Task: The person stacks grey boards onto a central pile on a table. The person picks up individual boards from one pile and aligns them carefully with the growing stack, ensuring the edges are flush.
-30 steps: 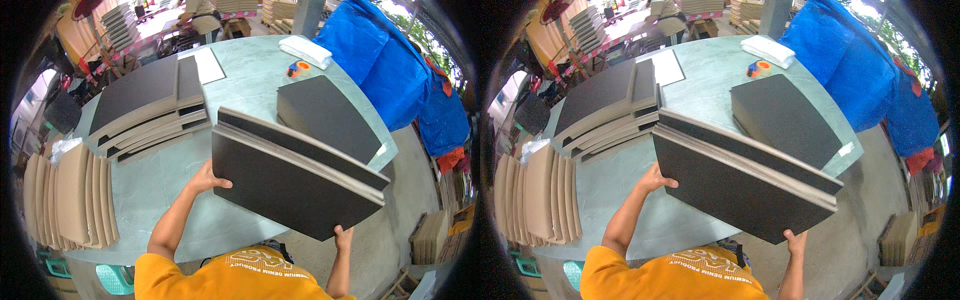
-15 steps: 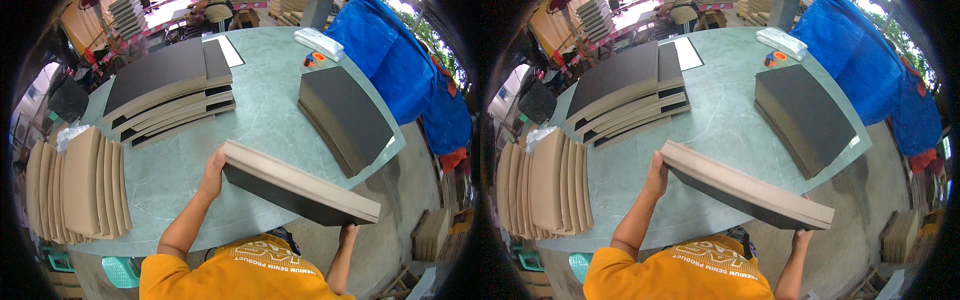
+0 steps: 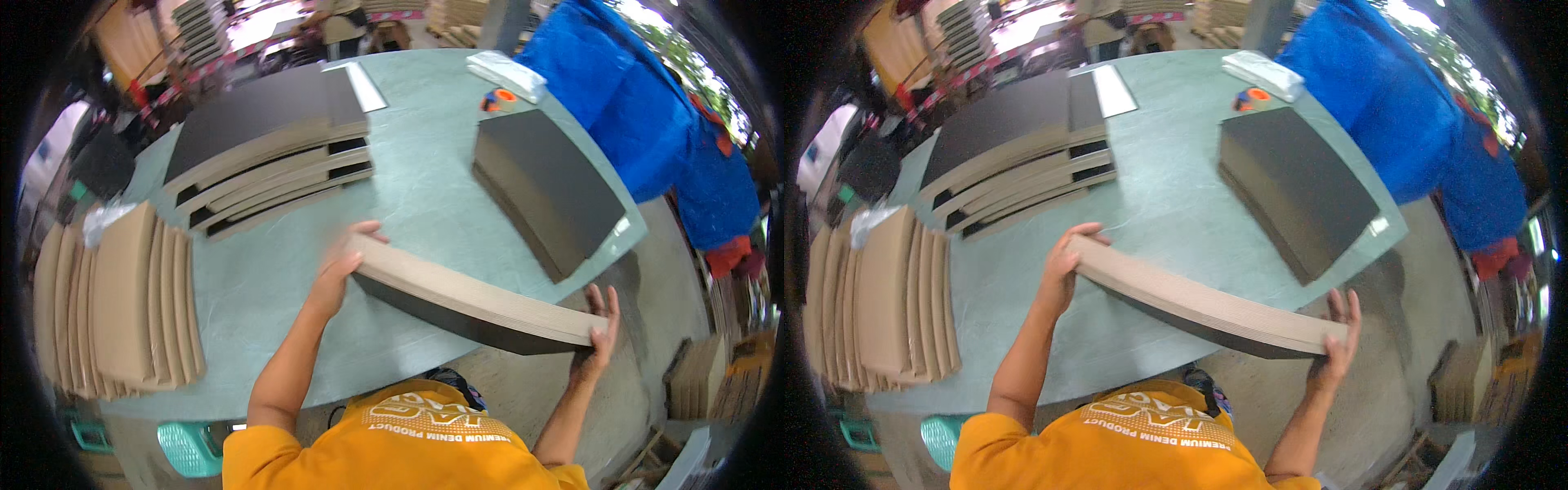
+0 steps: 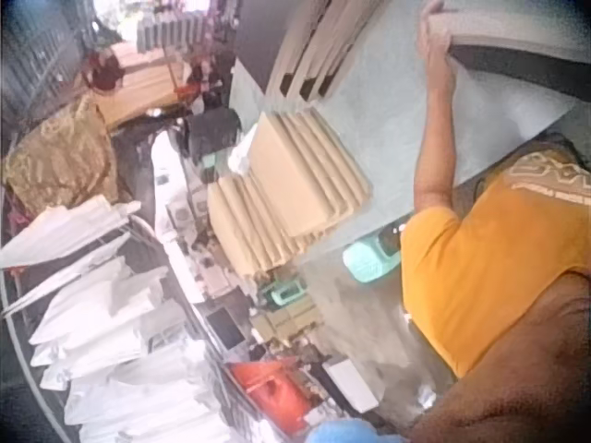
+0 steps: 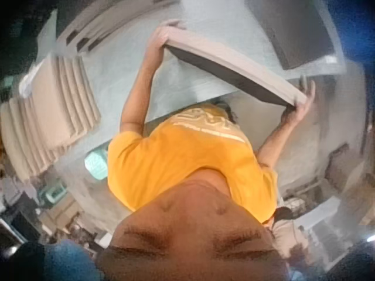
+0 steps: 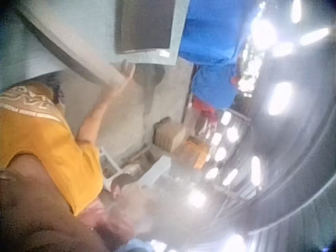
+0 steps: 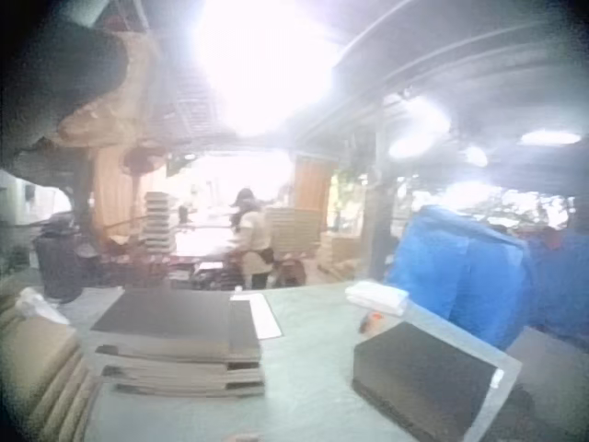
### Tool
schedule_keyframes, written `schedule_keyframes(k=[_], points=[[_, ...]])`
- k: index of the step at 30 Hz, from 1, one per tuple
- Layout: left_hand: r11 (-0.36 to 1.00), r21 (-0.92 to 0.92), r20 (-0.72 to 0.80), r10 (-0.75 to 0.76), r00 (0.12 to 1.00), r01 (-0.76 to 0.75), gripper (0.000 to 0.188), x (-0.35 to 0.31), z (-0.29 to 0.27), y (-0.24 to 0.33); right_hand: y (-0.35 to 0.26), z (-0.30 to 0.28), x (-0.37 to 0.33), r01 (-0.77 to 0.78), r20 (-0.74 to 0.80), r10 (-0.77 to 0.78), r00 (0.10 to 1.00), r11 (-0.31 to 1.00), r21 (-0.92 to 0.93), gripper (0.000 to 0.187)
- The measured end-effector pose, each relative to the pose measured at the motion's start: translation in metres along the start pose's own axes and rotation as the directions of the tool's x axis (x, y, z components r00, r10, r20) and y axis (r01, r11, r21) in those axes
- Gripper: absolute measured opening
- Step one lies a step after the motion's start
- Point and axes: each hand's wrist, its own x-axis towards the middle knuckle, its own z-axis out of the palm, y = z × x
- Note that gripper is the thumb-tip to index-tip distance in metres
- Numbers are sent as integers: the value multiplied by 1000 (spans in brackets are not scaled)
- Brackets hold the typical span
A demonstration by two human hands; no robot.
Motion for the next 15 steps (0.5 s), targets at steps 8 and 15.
schedule_keyframes(k=[8, 15], points=[[947, 188, -257, 305, 917, -262, 70, 6, 14, -20, 12, -12, 9, 32, 112, -22, 993, 996, -84, 87], [954, 207, -399, 283, 872, -215, 50, 13, 30, -20, 14, -25, 6, -79, 43, 83, 996, 992, -97, 39]])
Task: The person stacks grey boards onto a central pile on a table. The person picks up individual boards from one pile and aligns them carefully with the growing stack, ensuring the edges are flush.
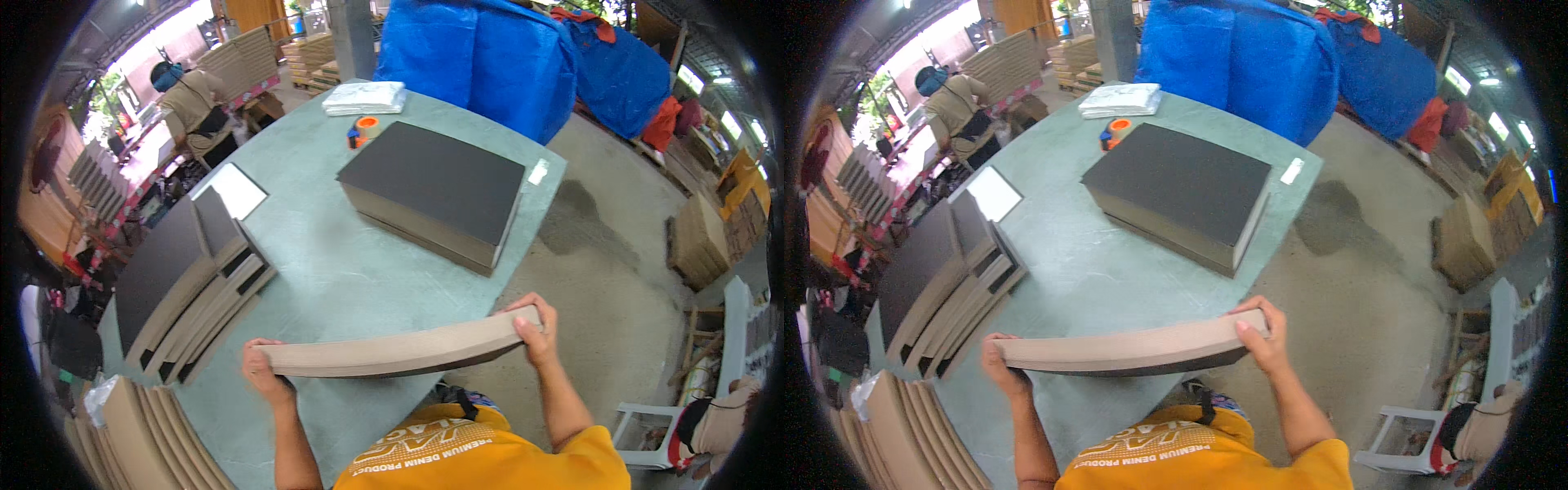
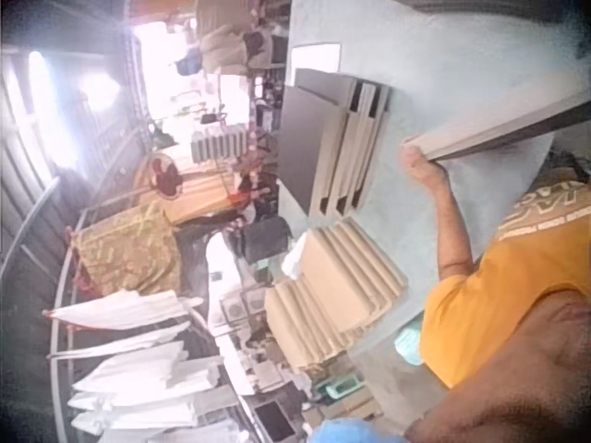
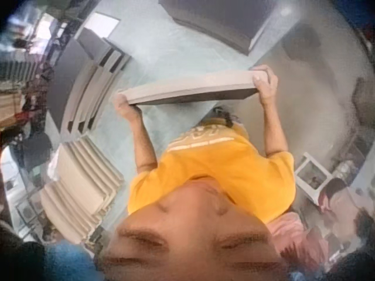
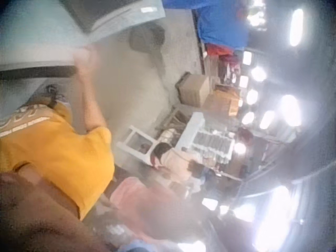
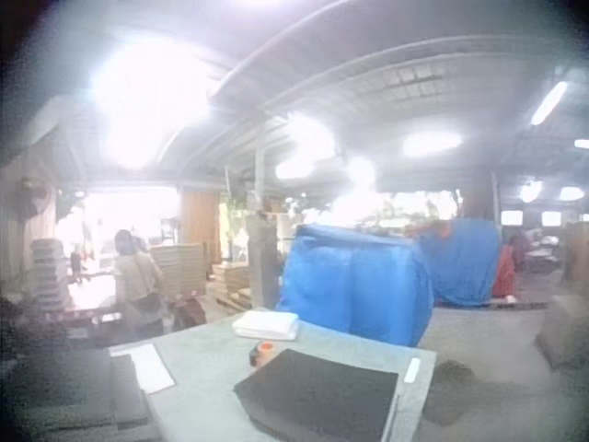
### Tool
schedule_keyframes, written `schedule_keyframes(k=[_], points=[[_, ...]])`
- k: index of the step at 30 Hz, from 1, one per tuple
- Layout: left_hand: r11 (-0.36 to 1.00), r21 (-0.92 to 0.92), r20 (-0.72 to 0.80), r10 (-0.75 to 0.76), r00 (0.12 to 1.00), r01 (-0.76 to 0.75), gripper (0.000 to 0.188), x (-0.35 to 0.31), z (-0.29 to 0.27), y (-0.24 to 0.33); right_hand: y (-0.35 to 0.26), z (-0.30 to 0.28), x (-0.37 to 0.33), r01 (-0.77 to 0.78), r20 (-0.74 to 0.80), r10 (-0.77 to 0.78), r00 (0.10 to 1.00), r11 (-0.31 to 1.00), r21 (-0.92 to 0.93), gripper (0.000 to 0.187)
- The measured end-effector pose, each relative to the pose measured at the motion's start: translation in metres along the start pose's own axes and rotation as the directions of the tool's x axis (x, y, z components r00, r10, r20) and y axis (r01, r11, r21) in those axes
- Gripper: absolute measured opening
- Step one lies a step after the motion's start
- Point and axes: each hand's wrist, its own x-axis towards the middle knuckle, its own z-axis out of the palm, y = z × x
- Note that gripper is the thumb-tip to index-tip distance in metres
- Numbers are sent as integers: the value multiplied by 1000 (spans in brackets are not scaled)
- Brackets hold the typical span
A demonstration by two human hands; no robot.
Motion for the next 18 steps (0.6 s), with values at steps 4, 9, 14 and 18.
schedule_keyframes(k=[4, 9, 14, 18], points=[[997, 65, 15, 45, 999, -46, 46, 5, -5, 2, -18, -32, 41, -288, 620, 119, 776, 940, 180, 46], [999, 43, 0, 14, 1000, -14, 41, 3, -2, 9, -76, 20, 102, 248, 925, 315, 213, 898, -363, 60], [998, 8, -45, -55, 997, 55, 40, 0, -2, 8, -71, 120, 130, 531, 760, 593, -266, 748, -398, 65], [998, -2, -56, -66, 996, 66, 46, -5, -7, 5, -64, 178, 131, 588, 661, 561, -498, 779, -219, 79]])
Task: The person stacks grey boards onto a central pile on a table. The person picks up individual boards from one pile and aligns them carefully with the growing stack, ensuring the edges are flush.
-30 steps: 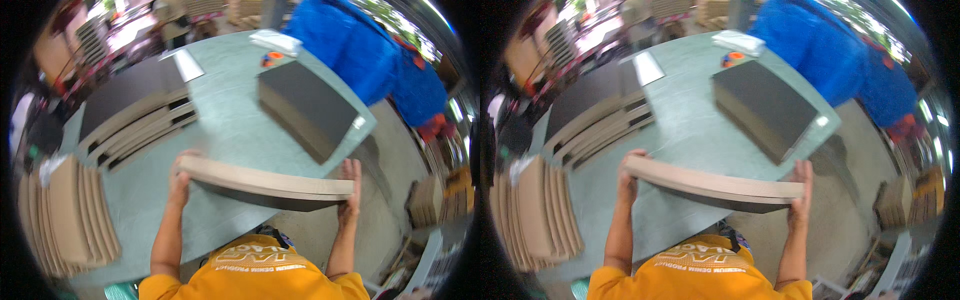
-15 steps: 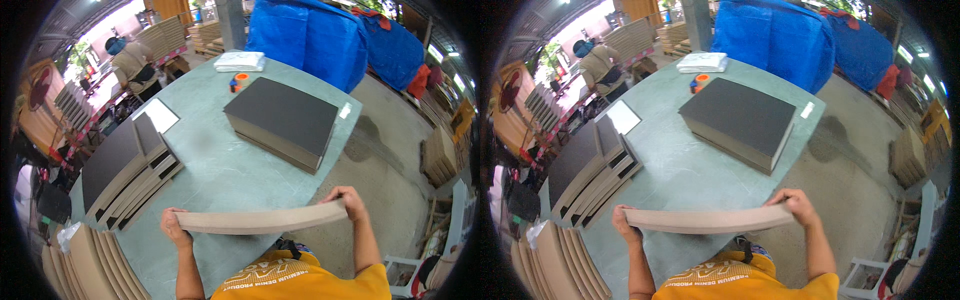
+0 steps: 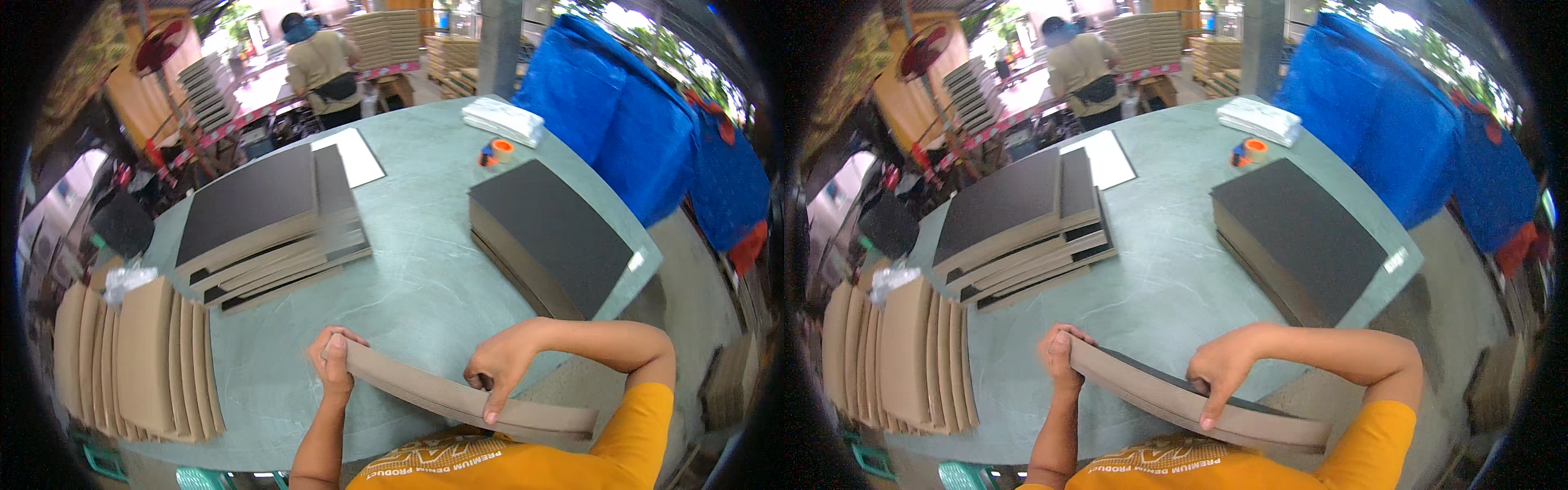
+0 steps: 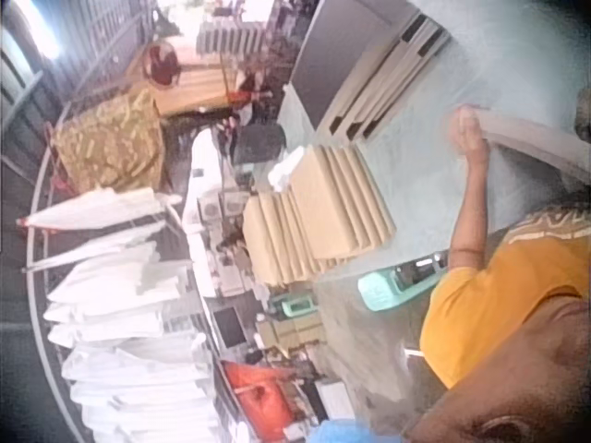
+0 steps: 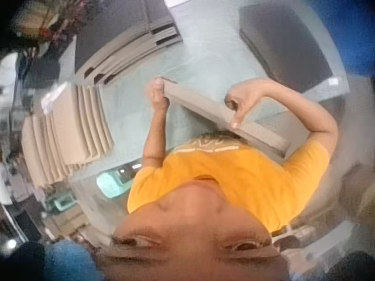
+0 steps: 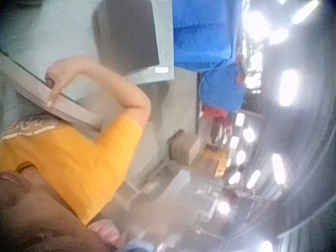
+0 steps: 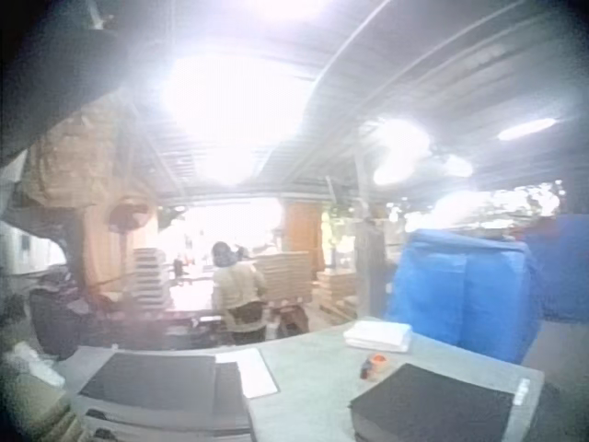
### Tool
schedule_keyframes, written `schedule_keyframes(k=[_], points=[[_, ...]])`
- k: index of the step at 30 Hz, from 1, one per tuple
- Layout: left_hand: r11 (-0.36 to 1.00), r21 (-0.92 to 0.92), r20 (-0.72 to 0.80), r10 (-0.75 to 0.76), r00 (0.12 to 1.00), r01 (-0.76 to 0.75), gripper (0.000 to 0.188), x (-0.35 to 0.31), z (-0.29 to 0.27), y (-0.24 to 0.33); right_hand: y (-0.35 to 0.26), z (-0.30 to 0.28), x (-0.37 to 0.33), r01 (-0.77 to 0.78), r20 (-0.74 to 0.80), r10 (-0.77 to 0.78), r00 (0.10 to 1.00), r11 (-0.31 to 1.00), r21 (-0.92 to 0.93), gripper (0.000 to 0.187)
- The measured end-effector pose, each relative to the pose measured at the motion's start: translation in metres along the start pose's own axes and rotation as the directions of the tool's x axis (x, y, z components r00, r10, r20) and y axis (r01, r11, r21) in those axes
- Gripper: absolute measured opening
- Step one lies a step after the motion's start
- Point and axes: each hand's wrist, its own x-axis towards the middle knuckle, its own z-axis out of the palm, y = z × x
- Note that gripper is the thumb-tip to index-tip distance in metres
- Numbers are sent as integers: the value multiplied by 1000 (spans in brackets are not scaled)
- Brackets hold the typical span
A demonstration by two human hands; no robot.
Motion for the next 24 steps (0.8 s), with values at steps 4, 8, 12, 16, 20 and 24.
schedule_keyframes(k=[4, 8, 12, 16, 20, 24], points=[[997, -54, -82, 54, 995, -59, 63, 1, -7, -12, -4, -18, 41, 231, -350, -234, 907, 972, -52, 92], [929, 354, -204, 192, 960, -111, 76, 4, -4, -5, -1, -38, 94, 475, -644, -393, 656, 879, -53, 92], [866, 484, -136, 212, 968, -122, 60, -4, -11, 12, 0, -59, 126, 554, -602, -379, 703, 822, 129, 79], [969, 238, -226, -13, 974, 68, 41, -38, -35, 16, -8, -57, 130, 627, -573, -406, 712, 735, 258, 62], [975, 216, -86, 60, 994, -40, 48, -47, -40, 28, -15, -54, 140, 624, -555, -427, 714, 747, 228, 60], [947, 317, -121, 98, 988, -55, 48, -45, -39, 27, -22, -71, 149, 609, -588, -445, 676, 787, 104, 54]])
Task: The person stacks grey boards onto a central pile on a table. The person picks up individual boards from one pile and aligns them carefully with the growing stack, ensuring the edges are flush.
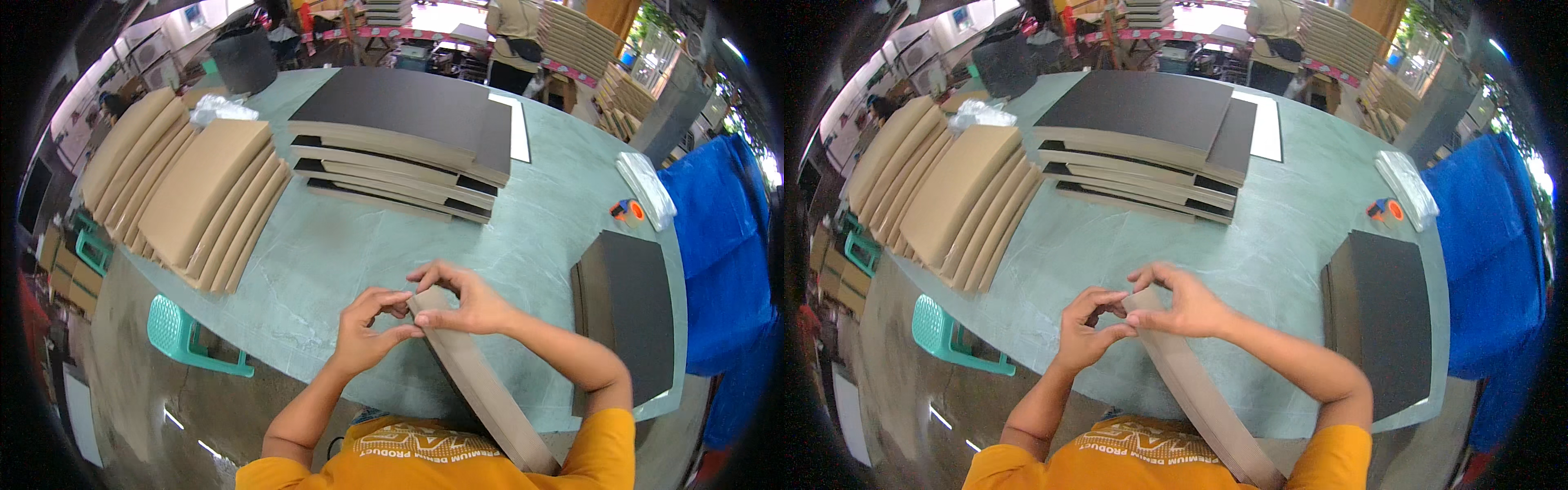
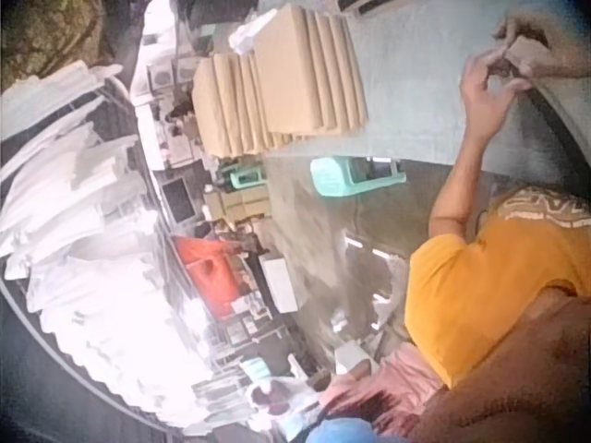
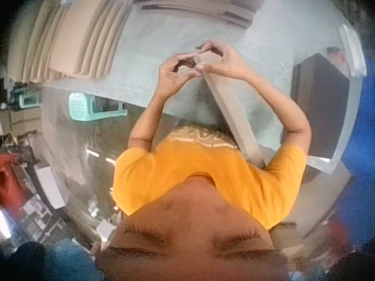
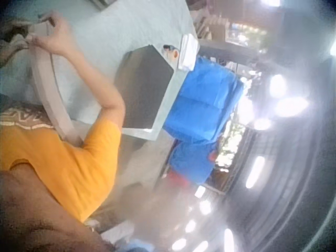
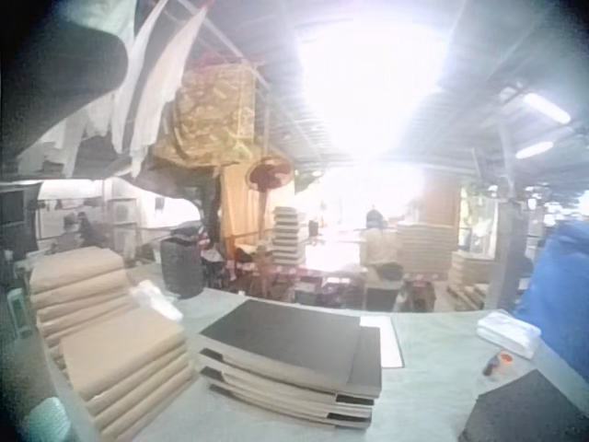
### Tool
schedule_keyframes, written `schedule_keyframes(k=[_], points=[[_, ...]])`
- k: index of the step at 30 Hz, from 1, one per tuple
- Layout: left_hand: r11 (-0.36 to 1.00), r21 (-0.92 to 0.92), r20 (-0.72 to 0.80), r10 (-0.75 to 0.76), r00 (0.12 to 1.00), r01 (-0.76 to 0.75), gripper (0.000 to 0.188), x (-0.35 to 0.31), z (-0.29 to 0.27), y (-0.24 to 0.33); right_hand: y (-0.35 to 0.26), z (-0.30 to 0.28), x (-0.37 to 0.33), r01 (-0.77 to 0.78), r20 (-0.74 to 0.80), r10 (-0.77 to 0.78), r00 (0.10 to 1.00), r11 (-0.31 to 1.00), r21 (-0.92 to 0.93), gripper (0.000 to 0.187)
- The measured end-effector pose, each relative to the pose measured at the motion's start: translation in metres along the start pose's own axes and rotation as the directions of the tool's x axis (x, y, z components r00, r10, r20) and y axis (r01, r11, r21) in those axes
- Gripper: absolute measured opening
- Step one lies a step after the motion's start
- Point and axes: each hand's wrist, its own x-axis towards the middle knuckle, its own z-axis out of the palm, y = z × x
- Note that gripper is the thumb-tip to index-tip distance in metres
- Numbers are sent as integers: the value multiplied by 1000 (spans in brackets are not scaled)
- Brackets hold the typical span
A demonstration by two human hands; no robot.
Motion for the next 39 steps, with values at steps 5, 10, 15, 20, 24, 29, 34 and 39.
schedule_keyframes(k=[5, 10, 15, 20, 24, 29, 34, 39], points=[[960, 250, -37, 140, 989, -126, 47, 0, 1, 11, -13, 8, 7, 120, 54, -126, 990, 987, 103, 52], [898, 389, -24, 234, 972, -207, 47, -2, -4, 11, 0, -5, 7, 43, 163, -35, 986, 998, -43, 47], [889, 398, -28, 261, 965, -229, 48, 0, -2, 9, -7, -3, 4, -24, 117, 18, 993, 998, 50, 44], [918, 347, -48, 223, 974, -193, 47, -1, 1, 6, 0, -2, 3, 30, 90, -37, 995, 997, 75, 42], [909, 353, -39, 252, 967, -222, 49, -2, -1, 4, 2, -2, 2, 20, 75, -28, 997, 993, 113, 41], [904, 357, -28, 262, 965, -235, 49, -2, -2, 5, 6, -4, 1, 32, 56, -38, 998, 994, 101, 42], [906, 340, -37, 279, 959, -251, 49, -2, -1, 3, 5, -4, 2, 45, 52, -50, 997, 994, 96, 44], [902, 339, -24, 293, 956, -268, 48, -2, -3, 0, 7, -2, 5, 163, 17, -163, 986, 987, -7, 45]])
